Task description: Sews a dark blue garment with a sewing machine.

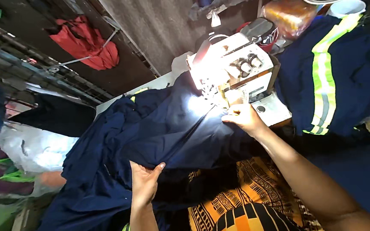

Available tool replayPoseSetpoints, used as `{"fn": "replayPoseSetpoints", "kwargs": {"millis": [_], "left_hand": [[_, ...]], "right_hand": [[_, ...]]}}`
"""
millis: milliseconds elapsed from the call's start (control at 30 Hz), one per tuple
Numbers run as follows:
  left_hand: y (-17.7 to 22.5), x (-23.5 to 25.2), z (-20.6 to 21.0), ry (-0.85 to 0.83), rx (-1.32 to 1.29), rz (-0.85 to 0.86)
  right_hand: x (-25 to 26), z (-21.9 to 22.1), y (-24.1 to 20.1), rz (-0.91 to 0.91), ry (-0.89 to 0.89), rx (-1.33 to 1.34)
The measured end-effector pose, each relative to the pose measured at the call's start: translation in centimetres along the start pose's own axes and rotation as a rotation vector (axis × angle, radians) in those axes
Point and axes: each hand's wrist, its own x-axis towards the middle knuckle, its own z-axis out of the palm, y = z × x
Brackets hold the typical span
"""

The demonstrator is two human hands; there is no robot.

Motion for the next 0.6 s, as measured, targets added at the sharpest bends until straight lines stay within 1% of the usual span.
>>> {"fn": "replayPoseSetpoints", "kwargs": {"millis": [100,200,300,400,600], "left_hand": [[0.4,-0.5,0.2,-0.042,-0.129,-0.007],[-0.6,-0.6,-0.1,-0.064,-0.154,-0.029],[-1.1,-0.7,0.1,-0.051,-0.155,-0.055],[-0.9,-0.5,0.0,-0.032,-0.114,-0.056],[0.1,1.4,0.4,0.001,-0.086,-0.001]], "right_hand": [[0.3,-0.6,-0.5,0.086,-0.018,0.088],[0.0,-0.4,0.2,0.087,-0.011,0.138],[-0.1,0.2,1.0,0.066,0.019,0.128],[0.0,0.4,0.9,0.063,0.029,0.105],[1.0,1.3,0.0,0.045,0.076,0.170]]}}
